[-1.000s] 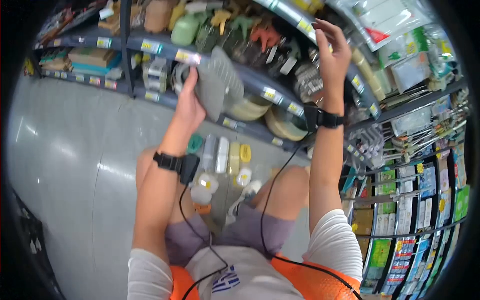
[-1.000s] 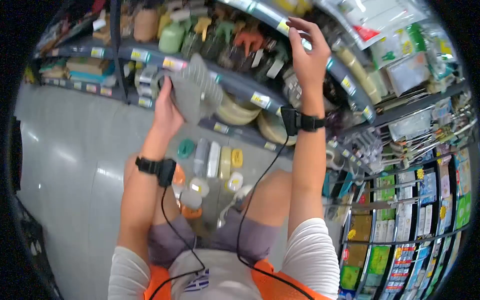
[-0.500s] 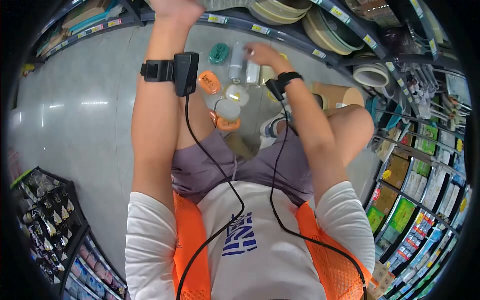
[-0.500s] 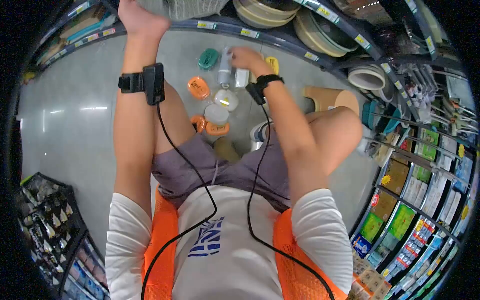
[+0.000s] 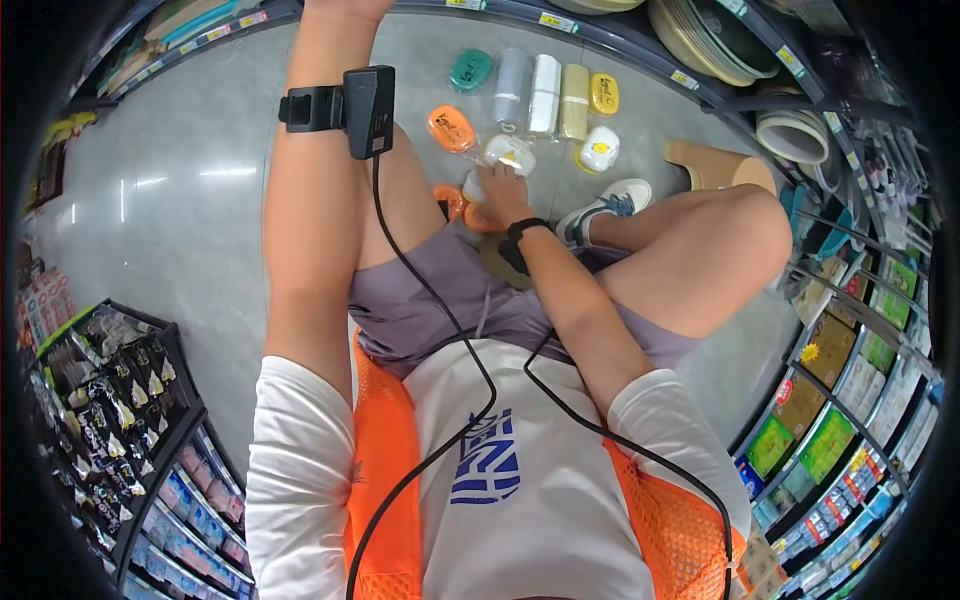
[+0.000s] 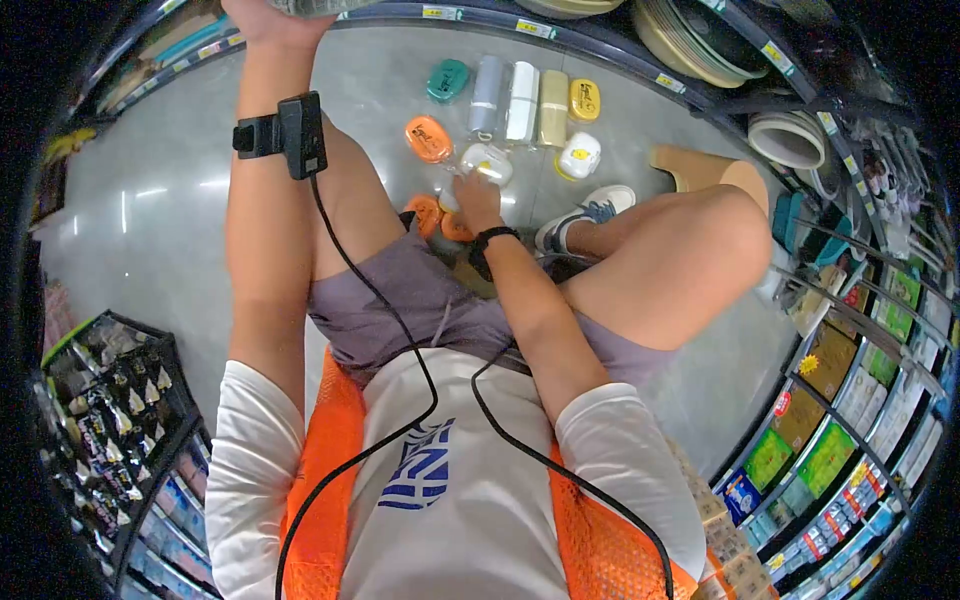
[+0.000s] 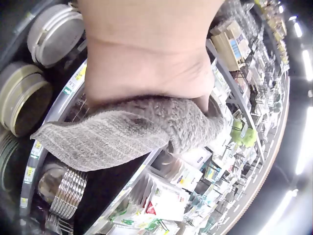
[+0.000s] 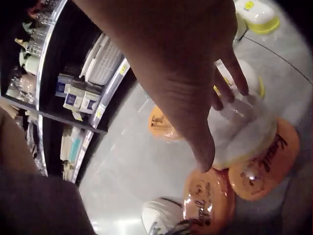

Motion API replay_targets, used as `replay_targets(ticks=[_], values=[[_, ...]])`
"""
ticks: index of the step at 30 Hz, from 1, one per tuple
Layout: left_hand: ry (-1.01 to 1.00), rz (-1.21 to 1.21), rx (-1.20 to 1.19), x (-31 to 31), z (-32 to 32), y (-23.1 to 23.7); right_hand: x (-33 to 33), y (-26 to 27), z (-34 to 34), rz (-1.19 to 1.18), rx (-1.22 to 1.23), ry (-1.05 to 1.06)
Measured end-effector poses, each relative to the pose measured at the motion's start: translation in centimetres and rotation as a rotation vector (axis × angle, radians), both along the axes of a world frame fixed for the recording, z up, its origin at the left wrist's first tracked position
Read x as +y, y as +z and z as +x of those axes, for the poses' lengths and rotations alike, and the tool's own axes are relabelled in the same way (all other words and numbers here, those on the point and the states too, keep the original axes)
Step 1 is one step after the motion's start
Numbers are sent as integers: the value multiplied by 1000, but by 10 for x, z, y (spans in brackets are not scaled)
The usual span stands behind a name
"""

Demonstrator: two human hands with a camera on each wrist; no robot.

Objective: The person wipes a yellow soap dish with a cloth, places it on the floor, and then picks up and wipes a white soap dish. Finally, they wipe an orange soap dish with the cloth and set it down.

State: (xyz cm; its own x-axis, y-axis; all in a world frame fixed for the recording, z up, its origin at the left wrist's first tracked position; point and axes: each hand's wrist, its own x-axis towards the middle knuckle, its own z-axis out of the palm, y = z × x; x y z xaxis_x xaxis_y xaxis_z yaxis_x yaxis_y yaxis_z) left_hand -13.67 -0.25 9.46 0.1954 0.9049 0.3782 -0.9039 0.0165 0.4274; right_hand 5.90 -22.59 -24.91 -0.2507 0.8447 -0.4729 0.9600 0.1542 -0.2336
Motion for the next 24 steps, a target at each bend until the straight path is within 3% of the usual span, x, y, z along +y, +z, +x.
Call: replay_targets(ticks=[8,11,14,17,21,24], values=[[-14,-12,11,0,1,-4,-15,-27,2,85,40,-15],[0,-34,19,1,2,-3,-10,-28,9,80,86,-117],[-7,-43,23,-2,1,-5,5,6,12,20,185,-293],[10,-62,13,-2,4,1,25,20,12,80,389,-519],[158,-177,110,-1,5,7,85,3,19,242,994,-554],[233,-187,116,1,5,5,149,82,21,242,1245,-568]])
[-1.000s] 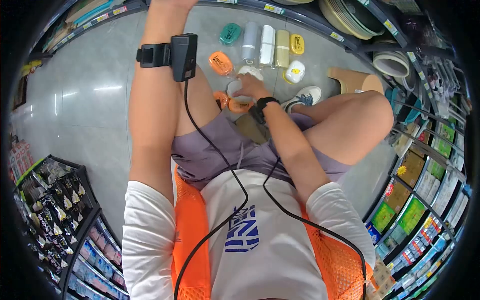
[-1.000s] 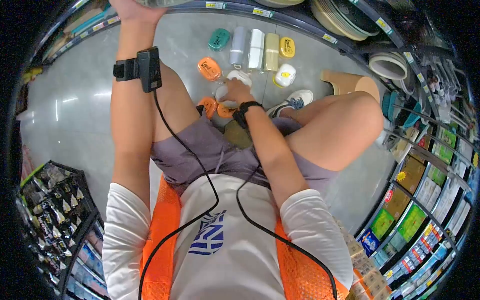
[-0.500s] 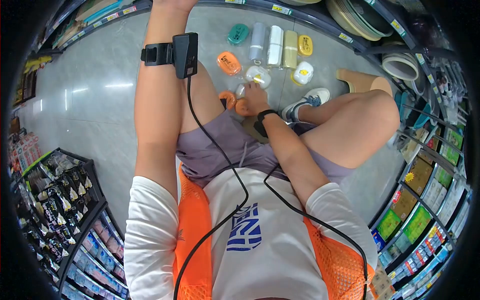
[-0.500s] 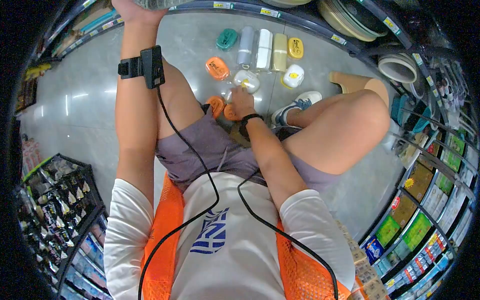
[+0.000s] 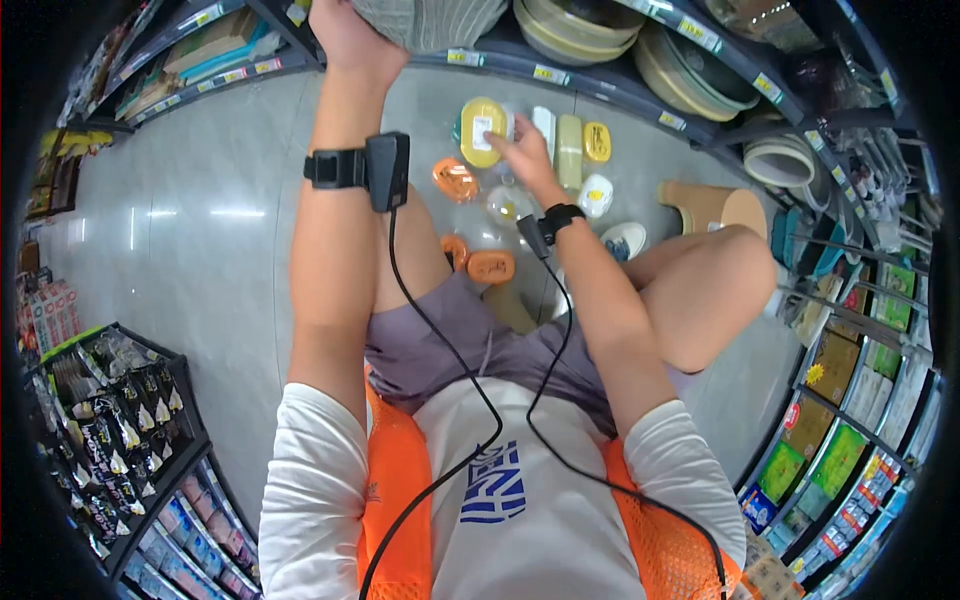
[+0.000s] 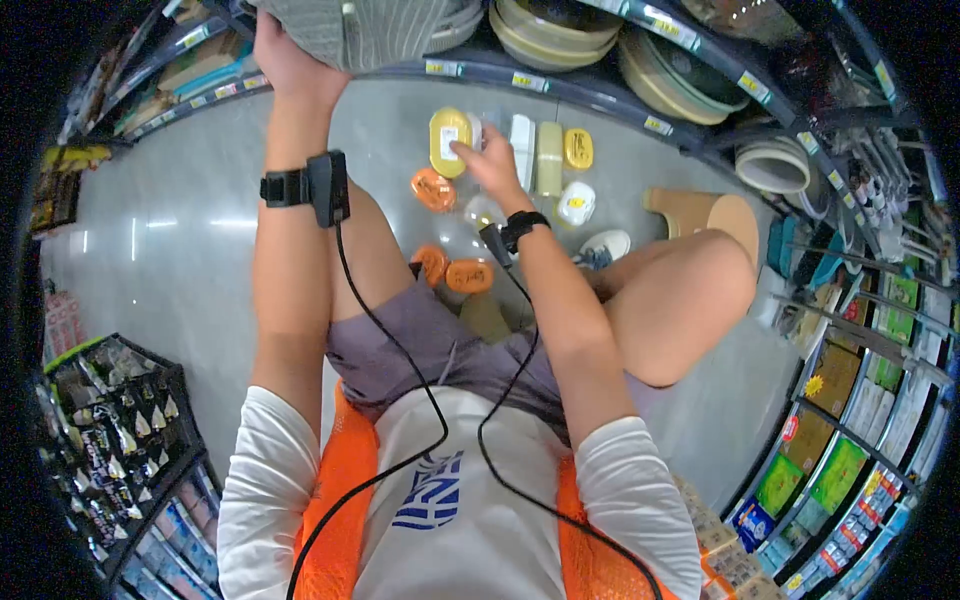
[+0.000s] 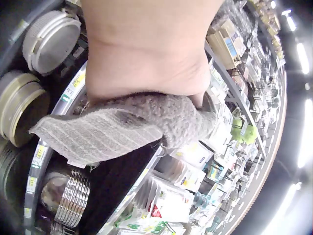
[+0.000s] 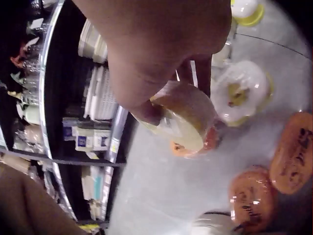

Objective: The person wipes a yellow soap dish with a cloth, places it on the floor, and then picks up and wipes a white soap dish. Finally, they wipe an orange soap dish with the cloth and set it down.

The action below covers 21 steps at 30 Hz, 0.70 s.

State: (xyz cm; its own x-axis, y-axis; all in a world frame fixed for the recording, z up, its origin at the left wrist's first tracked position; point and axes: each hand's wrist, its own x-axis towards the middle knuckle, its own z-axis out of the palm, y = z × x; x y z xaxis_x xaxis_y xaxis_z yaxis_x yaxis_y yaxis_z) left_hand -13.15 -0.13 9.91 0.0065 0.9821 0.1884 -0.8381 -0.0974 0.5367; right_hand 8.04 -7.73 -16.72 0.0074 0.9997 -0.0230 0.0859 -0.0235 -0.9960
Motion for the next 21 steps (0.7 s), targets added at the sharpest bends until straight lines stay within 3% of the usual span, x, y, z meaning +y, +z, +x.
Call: replay_targets(ticks=[1,3,6,7,11,14,21], values=[[17,2,-12,0,0,-1,17,44,4,-61,16,53],[51,24,-62,1,5,3,54,101,9,110,75,94],[93,-16,134,7,0,-8,84,186,22,202,108,197],[62,19,120,16,-5,-26,87,212,24,167,43,206],[81,-67,299,-2,18,-4,73,294,25,145,-6,280],[27,5,335,-8,28,1,54,318,28,181,24,274],[15,-30,201,-13,33,0,52,312,41,330,47,211]])
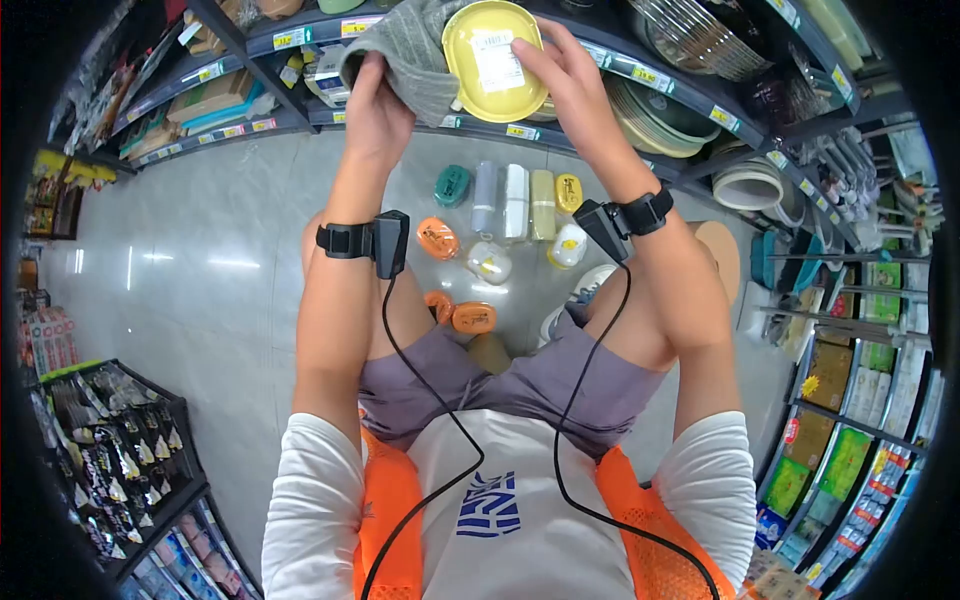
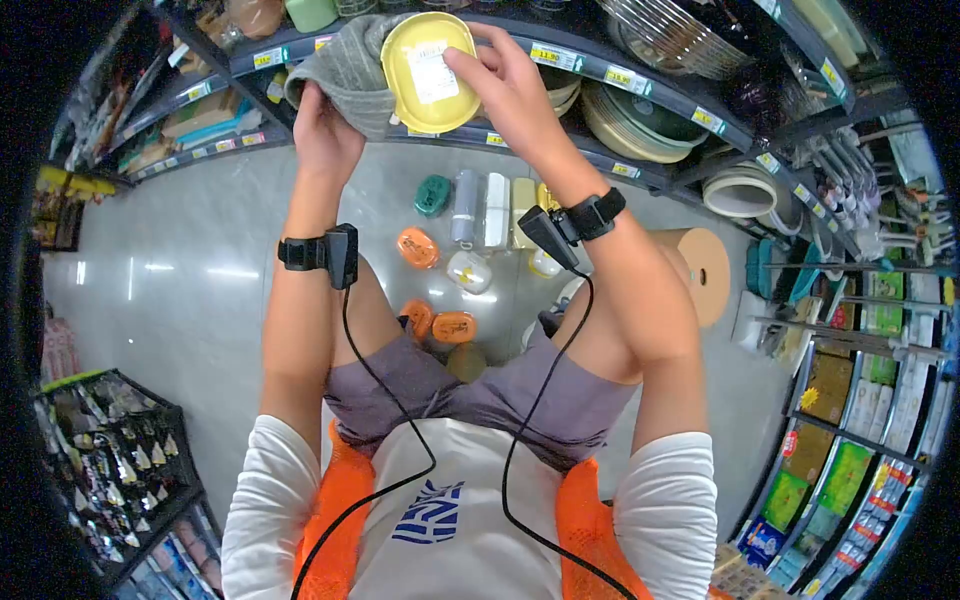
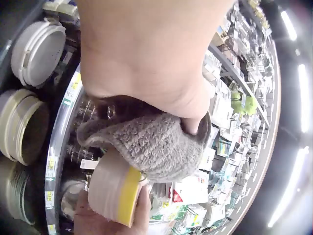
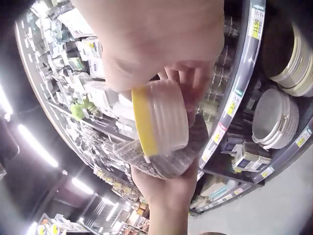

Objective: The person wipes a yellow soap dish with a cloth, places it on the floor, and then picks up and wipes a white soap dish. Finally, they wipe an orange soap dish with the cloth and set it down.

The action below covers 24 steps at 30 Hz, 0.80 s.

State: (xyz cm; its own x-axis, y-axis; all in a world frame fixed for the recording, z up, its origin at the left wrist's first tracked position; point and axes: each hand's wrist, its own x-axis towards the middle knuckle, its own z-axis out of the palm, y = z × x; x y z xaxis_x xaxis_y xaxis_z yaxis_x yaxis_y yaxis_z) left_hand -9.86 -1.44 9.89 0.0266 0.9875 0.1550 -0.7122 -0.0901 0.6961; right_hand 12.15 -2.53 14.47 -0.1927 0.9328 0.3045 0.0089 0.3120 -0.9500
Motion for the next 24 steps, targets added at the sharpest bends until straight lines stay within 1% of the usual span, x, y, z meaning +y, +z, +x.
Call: replay_targets(ticks=[3,5,8,11,12,14,15,17,18,24], values=[[32,0,-27,5,-2,0,5,-7,-1,42,79,-61],[56,-5,-65,7,-3,-2,3,-6,-2,30,74,-89],[21,-30,-144,3,-5,7,2,-1,-1,52,81,-94],[-6,-44,-170,3,-4,9,2,1,-2,81,106,-84],[-19,-19,-127,4,-4,7,3,2,-4,90,116,-78],[-40,30,-41,8,2,-5,1,4,-5,117,64,-64],[-17,58,40,8,6,-9,0,4,-7,128,39,-59],[26,111,199,9,15,-17,-5,7,-10,213,-65,-121],[45,110,214,8,19,-16,-6,8,-11,255,-117,-155],[15,34,69,17,16,-20,-13,13,-9,258,-143,-202]])
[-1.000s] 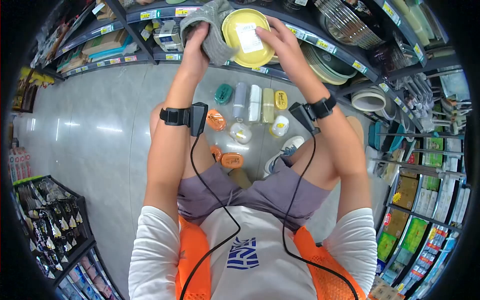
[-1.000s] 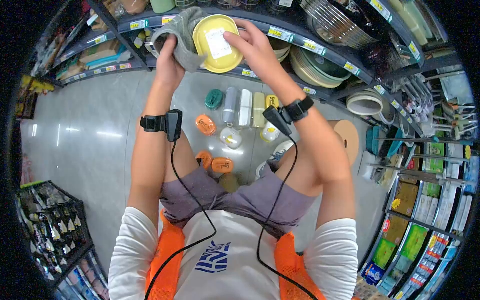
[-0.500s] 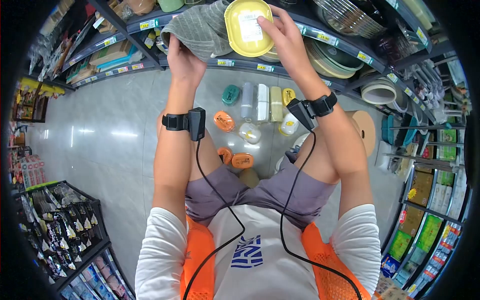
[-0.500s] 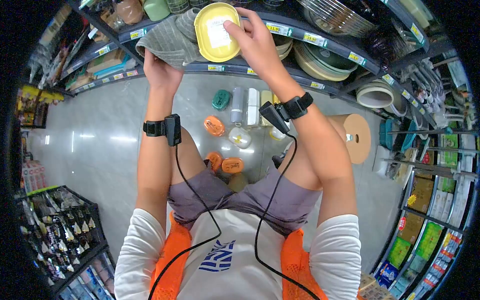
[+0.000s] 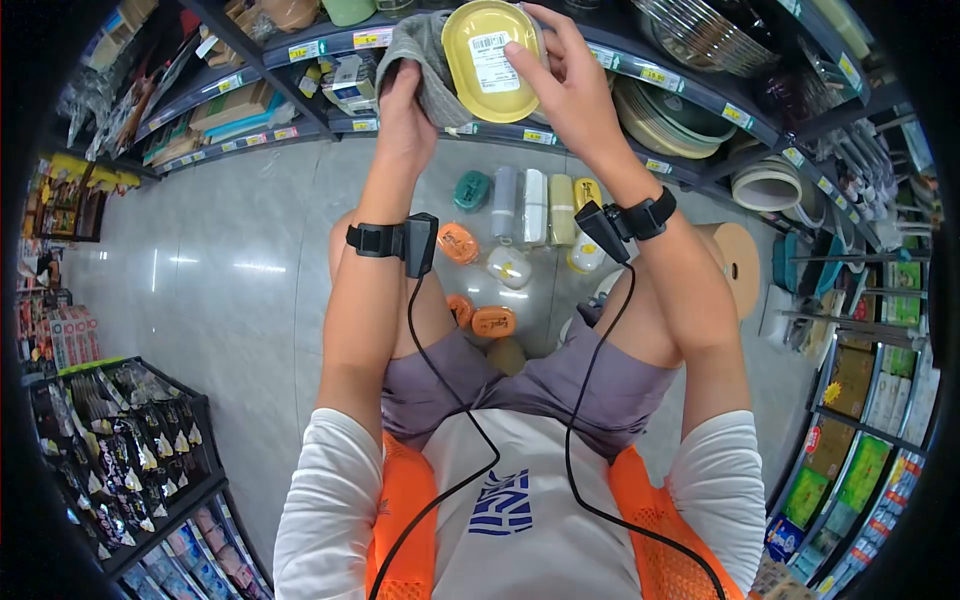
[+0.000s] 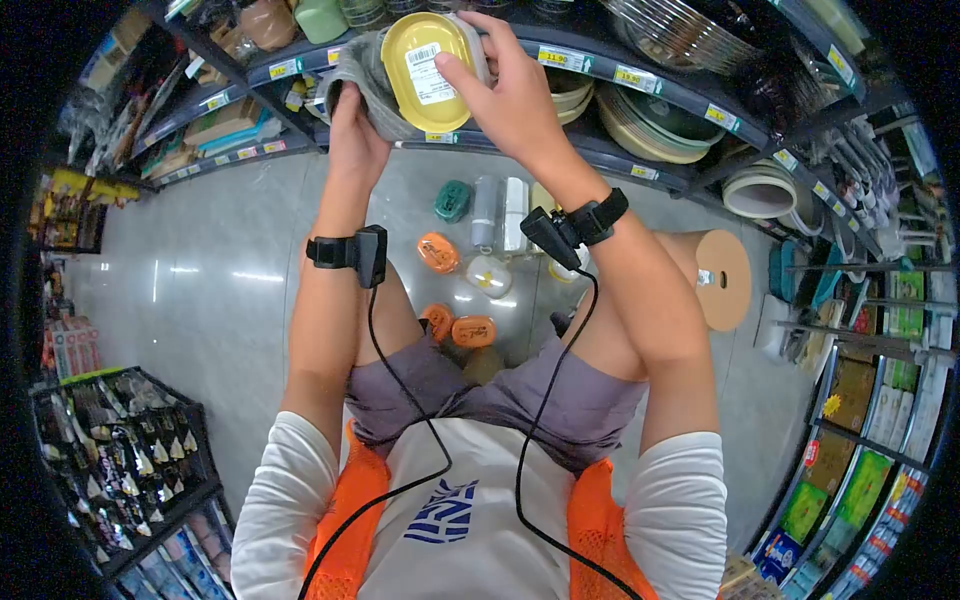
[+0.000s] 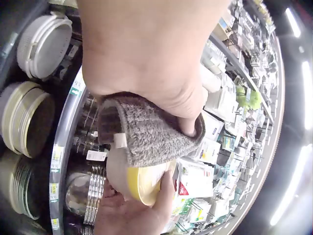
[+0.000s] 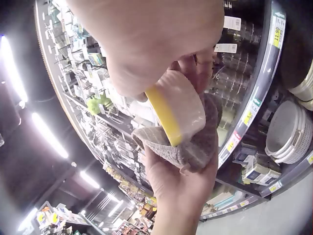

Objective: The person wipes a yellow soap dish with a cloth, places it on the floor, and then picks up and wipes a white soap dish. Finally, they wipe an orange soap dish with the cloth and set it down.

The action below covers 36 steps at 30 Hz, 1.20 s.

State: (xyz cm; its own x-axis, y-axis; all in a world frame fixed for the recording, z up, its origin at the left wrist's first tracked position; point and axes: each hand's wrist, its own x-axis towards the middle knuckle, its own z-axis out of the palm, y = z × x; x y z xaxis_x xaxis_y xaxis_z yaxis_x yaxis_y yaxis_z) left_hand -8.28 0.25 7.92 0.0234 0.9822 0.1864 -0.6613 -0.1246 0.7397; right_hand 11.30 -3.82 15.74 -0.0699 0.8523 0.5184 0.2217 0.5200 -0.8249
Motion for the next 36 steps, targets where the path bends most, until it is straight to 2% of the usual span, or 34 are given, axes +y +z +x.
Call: replay_targets(ticks=[3,10,19,25,28,31,34,36], values=[[11,17,-34,1,-6,8,-3,10,3,-37,61,75],[42,0,-44,-2,-9,16,-3,11,4,-22,109,53],[-51,-118,-467,-1,-21,25,3,5,4,-108,211,90],[-73,-103,-518,6,-38,17,12,-2,12,-216,325,130],[-108,-83,-561,13,-46,10,15,-4,14,-208,341,127],[-353,19,-712,17,-54,3,16,-5,14,-198,357,127],[-46,-131,-552,9,-42,15,17,-6,14,-203,358,122],[-83,-131,-554,11,-46,11,15,-5,14,-200,362,121]])
